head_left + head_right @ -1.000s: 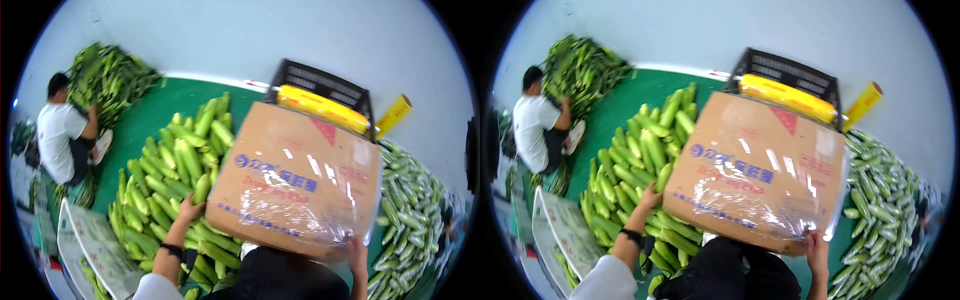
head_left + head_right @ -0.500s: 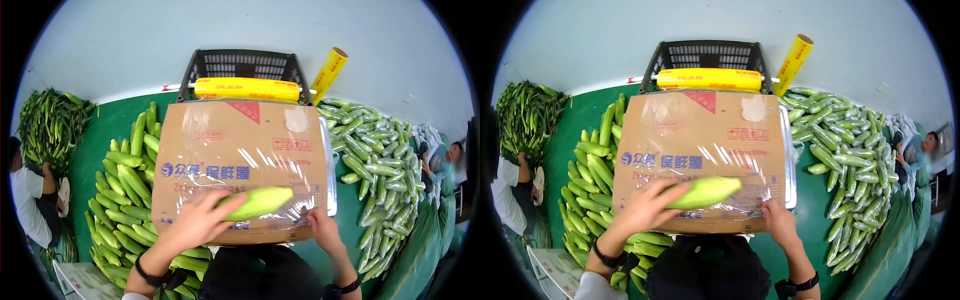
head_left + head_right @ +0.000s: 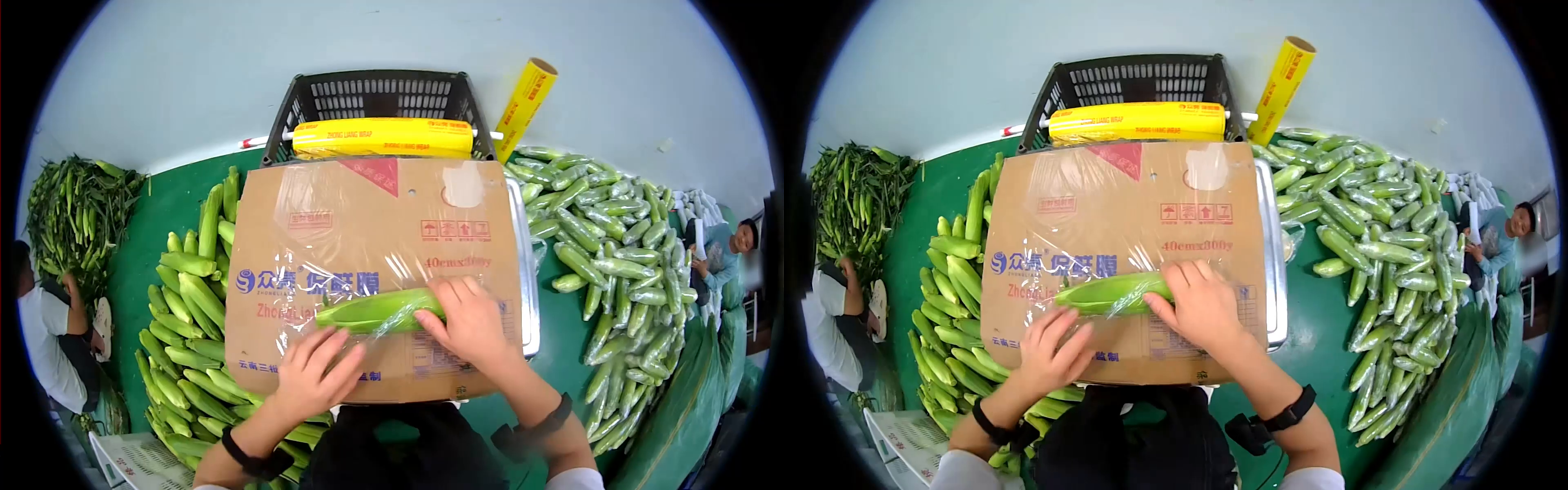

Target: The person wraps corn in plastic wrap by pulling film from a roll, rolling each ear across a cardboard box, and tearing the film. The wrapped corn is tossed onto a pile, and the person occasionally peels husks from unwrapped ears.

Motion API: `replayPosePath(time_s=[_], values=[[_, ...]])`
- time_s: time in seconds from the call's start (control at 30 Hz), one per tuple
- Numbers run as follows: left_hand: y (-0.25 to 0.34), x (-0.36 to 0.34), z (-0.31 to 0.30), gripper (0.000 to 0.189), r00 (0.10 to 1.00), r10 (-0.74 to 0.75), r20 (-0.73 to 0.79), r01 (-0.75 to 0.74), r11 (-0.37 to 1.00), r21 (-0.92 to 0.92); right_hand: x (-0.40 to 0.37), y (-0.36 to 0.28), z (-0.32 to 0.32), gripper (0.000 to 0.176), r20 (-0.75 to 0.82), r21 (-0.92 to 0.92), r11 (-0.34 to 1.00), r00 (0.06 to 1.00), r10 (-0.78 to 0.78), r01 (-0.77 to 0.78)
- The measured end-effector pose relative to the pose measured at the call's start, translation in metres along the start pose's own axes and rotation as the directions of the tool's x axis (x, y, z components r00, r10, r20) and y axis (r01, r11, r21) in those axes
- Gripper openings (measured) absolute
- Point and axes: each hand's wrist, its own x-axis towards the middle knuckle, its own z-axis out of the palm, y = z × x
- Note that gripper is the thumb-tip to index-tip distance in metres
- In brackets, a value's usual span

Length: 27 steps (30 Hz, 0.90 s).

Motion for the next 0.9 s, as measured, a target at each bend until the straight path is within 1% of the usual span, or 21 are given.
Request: replayPosePath(time_s=[0.1, 0.17, 0.2, 0.23, 0.3, 0.33, 0.37, 0.4, 0.43, 0.5, 0.53, 0.57, 0.6, 0.63, 0.67, 0.7, 0.73, 0.77, 0.8, 0.87, 0.9], values=[[-0.032, -0.048, -0.01, 0.031, 0.972, -0.092, 0.216, 0.095, 0.996, -0.001, 0.004, 0.002, 0.012, 0.037, -0.094, -0.049, 0.999, 0.995, 0.019, -0.024], [-0.051, -0.043, -0.019, 0.025, 0.935, -0.328, 0.132, 0.34, 0.937, -0.08, 0.007, 0.003, 0.016, 0.035, -0.132, -0.071, 0.997, 0.991, 0.002, -0.011], [-0.055, -0.008, -0.029, 0.025, 0.964, -0.266, -0.031, 0.264, 0.963, -0.047, 0.009, 0.003, 0.015, 0.034, -0.132, -0.074, 0.997, 0.991, -0.01, 0.0], [-0.057, 0.038, -0.036, 0.025, 0.964, -0.182, -0.193, 0.186, 0.983, 0.002, 0.011, 0.003, 0.014, 0.032, -0.139, -0.082, 0.997, 0.99, -0.021, 0.01], [-0.058, 0.093, -0.02, 0.015, 0.969, -0.1, -0.224, 0.09, 0.994, -0.056, 0.016, 0.004, 0.011, 0.028, -0.142, -0.081, 0.997, 0.989, -0.033, 0.022], [-0.06, 0.11, 0.0, 0.008, 0.997, -0.077, 0.016, 0.078, 0.994, -0.078, 0.019, 0.006, 0.012, 0.028, -0.138, -0.073, 0.996, 0.989, -0.057, 0.048], [-0.063, 0.119, 0.029, 0.004, 0.966, -0.039, 0.257, 0.069, 0.992, -0.107, 0.02, 0.008, 0.012, 0.028, -0.135, -0.067, 0.996, 0.988, -0.075, 0.067], [-0.057, 0.119, 0.058, 0.013, 0.913, 0.023, 0.407, -0.023, 1.0, -0.005, 0.02, 0.01, 0.01, 0.028, -0.13, -0.063, 0.995, 0.987, -0.09, 0.083], [-0.042, 0.124, 0.046, 0.012, 0.916, -0.005, 0.401, 0.004, 1.0, 0.005, 0.019, 0.011, 0.006, 0.028, -0.008, -0.064, 0.998, 1.0, -0.007, 0.007], [-0.017, 0.111, 0.017, 0.014, 0.874, 0.07, 0.481, -0.002, 0.99, -0.14, 0.01, 0.005, -0.003, 0.029, 0.24, -0.078, 0.985, 0.956, 0.171, -0.157], [0.007, 0.103, -0.002, 0.027, 0.731, -0.124, 0.671, 0.305, 0.939, -0.159, 0.009, 0.0, -0.004, 0.029, 0.277, -0.051, 0.985, 0.946, 0.17, -0.162], [0.018, 0.067, 0.003, 0.052, 0.87, -0.033, 0.493, 0.155, 0.966, -0.209, 0.008, -0.01, -0.004, 0.029, 0.321, -0.021, 0.986, 0.933, 0.166, -0.168], [0.026, 0.051, 0.0, 0.069, 0.813, -0.074, 0.577, 0.211, 0.962, -0.174, 0.007, -0.019, -0.006, 0.029, 0.364, 0.01, 0.984, 0.918, 0.16, -0.176], [0.023, 0.051, 0.004, 0.071, 0.83, -0.101, 0.548, 0.206, 0.969, -0.134, 0.015, -0.026, -0.013, 0.024, 0.412, -0.011, 0.976, 0.888, 0.204, -0.219], [0.019, 0.054, 0.009, 0.073, 0.848, -0.13, 0.514, 0.205, 0.974, -0.092, 0.024, -0.024, -0.01, 0.024, 0.285, -0.014, 0.993, 0.951, 0.116, -0.117], [0.007, 0.063, 0.021, 0.073, 0.879, -0.183, 0.44, 0.196, 0.98, 0.017, 0.031, -0.022, -0.008, 0.024, 0.157, -0.033, 0.999, 0.987, 0.016, -0.011], [-0.013, 0.078, 0.036, 0.073, 0.907, -0.229, 0.353, 0.195, 0.972, 0.128, 0.034, -0.023, -0.008, 0.024, 0.027, -0.067, 0.993, 0.995, -0.097, 0.099], [-0.04, 0.097, 0.047, 0.071, 0.936, -0.26, 0.238, 0.22, 0.958, 0.182, 0.035, -0.016, 0.003, 0.035, 0.03, -0.003, 0.978, 0.978, -0.206, 0.206], [-0.067, 0.116, 0.054, 0.069, 0.953, -0.28, 0.117, 0.248, 0.94, 0.234, 0.041, -0.014, 0.007, 0.039, -0.003, -0.06, 0.958, 0.96, -0.28, 0.28], [-0.108, 0.145, 0.057, 0.07, 0.981, -0.082, 0.175, 0.042, 0.975, 0.218, 0.063, -0.008, 0.011, 0.047, -0.063, -0.177, 0.898, 0.906, -0.419, 0.403], [-0.12, 0.159, 0.056, 0.073, 0.94, -0.084, 0.332, 0.025, 0.984, 0.177, 0.072, -0.002, 0.016, 0.053, -0.05, -0.213, 0.884, 0.899, -0.435, 0.416]])
